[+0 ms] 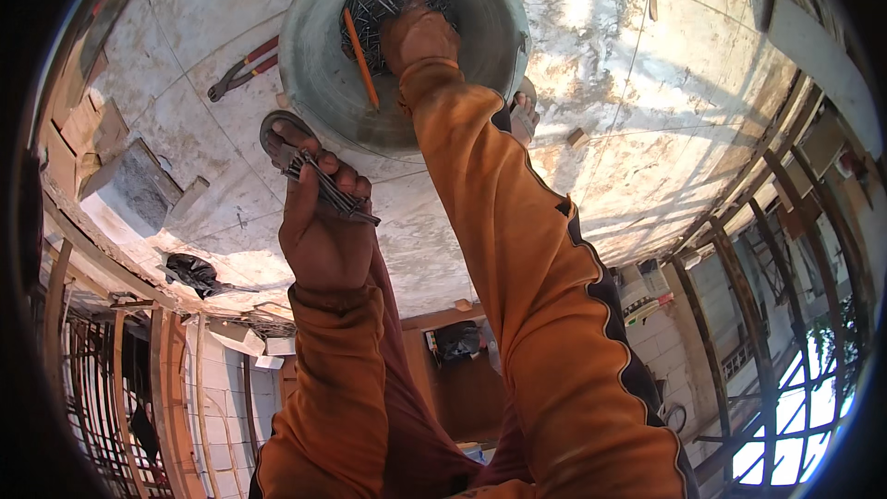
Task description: The person picks up metal nails from a bucket and counts them by hand while standing in a construction zone.
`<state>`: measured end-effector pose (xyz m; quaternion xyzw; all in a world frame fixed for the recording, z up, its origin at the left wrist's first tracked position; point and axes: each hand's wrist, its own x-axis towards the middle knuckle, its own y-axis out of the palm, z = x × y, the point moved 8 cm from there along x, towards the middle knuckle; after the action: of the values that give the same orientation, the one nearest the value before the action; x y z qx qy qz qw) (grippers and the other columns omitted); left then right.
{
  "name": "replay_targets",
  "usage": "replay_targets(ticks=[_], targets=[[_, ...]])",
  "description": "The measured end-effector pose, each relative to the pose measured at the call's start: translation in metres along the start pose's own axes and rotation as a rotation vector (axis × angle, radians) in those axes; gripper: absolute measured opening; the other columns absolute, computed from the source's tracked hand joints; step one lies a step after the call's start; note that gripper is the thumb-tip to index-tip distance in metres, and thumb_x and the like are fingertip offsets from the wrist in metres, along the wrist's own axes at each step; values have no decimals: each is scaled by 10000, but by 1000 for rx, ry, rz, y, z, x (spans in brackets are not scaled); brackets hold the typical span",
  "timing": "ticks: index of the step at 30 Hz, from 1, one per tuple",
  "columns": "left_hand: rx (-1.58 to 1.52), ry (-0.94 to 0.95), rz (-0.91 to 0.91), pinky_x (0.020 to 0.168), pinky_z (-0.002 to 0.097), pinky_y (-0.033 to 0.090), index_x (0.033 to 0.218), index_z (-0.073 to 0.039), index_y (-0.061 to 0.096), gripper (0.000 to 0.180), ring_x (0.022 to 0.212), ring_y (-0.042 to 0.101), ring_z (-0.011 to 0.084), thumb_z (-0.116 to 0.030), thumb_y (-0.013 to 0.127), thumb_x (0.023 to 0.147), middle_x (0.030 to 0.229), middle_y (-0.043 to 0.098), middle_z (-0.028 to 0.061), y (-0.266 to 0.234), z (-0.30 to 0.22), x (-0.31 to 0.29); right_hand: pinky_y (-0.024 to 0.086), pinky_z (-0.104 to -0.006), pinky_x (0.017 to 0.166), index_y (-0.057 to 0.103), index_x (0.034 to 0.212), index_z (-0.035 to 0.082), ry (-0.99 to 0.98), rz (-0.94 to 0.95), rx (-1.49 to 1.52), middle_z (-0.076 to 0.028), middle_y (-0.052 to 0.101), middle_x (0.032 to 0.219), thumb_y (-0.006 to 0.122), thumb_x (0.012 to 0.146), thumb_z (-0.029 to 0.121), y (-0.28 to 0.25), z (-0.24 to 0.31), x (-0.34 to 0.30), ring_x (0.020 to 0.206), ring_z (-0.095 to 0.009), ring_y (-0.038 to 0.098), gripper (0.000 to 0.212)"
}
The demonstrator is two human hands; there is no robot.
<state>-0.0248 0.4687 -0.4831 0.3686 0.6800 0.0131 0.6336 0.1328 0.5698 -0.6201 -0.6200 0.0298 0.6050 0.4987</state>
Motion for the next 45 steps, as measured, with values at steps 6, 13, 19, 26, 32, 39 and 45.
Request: replay_targets(ticks=[6, 13, 19, 26, 32, 39, 45], targets=[[2, -2, 5, 786, 325, 457, 1244, -74, 481, 273, 861, 532, 166, -161, 472, 985, 992, 563, 38, -4, 1, 2, 511, -447, 835, 653, 1069, 69, 7, 90, -88, -246, 666, 966, 541, 838, 245, 26, -4, -2, 953, -407, 643, 312], [-10, -3, -5, 787, 330, 462, 1245, -68, 482, 275, 859, 538, 173, -160, 468, 986, 993, 568, 47, -4, 5, 3, 505, -471, 798, 637, 1039, 56, -201, 180, -2, -249, 657, 892, 524, 868, 292, 53, -8, -85, 872, -415, 638, 312], [2, 14, -61, 742, 356, 486, 1215, -42, 495, 301, 817, 596, 182, -148, 551, 940, 926, 618, 54, -5, 5, 3, 503, -468, 814, 636, 1108, 73, -134, -134, 4, -234, 662, 949, 555, 849, 308, 12, -33, -39, 884, -404, 642, 359], [-6, 5, 42, 809, 331, 453, 1263, -60, 486, 290, 882, 560, 173, -156, 465, 991, 1013, 596, 51, -6, 3, 1, 523, -428, 851, 711, 996, 65, 12, 4, -299, -212, 672, 1020, 573, 842, 224, 0, -38, 21, 970, -372, 650, 260], [-34, 13, 32, 808, 334, 453, 1261, -63, 491, 292, 879, 564, 169, -159, 477, 985, 1002, 598, 45, -5, 1, 1, 534, -414, 844, 715, 975, 28, -24, 100, -448, -218, 677, 1015, 590, 826, 200, 17, -42, 25, 992, -330, 661, 259], [-36, 29, -1, 800, 345, 445, 1259, -58, 486, 300, 870, 559, 172, -162, 494, 978, 988, 596, 44, -10, -4, -2, 512, -426, 849, 660, 994, -71, -106, -29, -67, -275, 652, 993, 647, 781, 269, -3, -46, -19, 964, -429, 625, 401], [-47, 40, -12, 791, 346, 439, 1250, -57, 492, 294, 865, 554, 172, -161, 500, 975, 987, 594, 42, -10, -9, -3, 501, -433, 847, 668, 949, -37, -69, 44, -187, -286, 644, 968, 640, 779, 363, 10, -52, -11, 952, -419, 622, 435]])
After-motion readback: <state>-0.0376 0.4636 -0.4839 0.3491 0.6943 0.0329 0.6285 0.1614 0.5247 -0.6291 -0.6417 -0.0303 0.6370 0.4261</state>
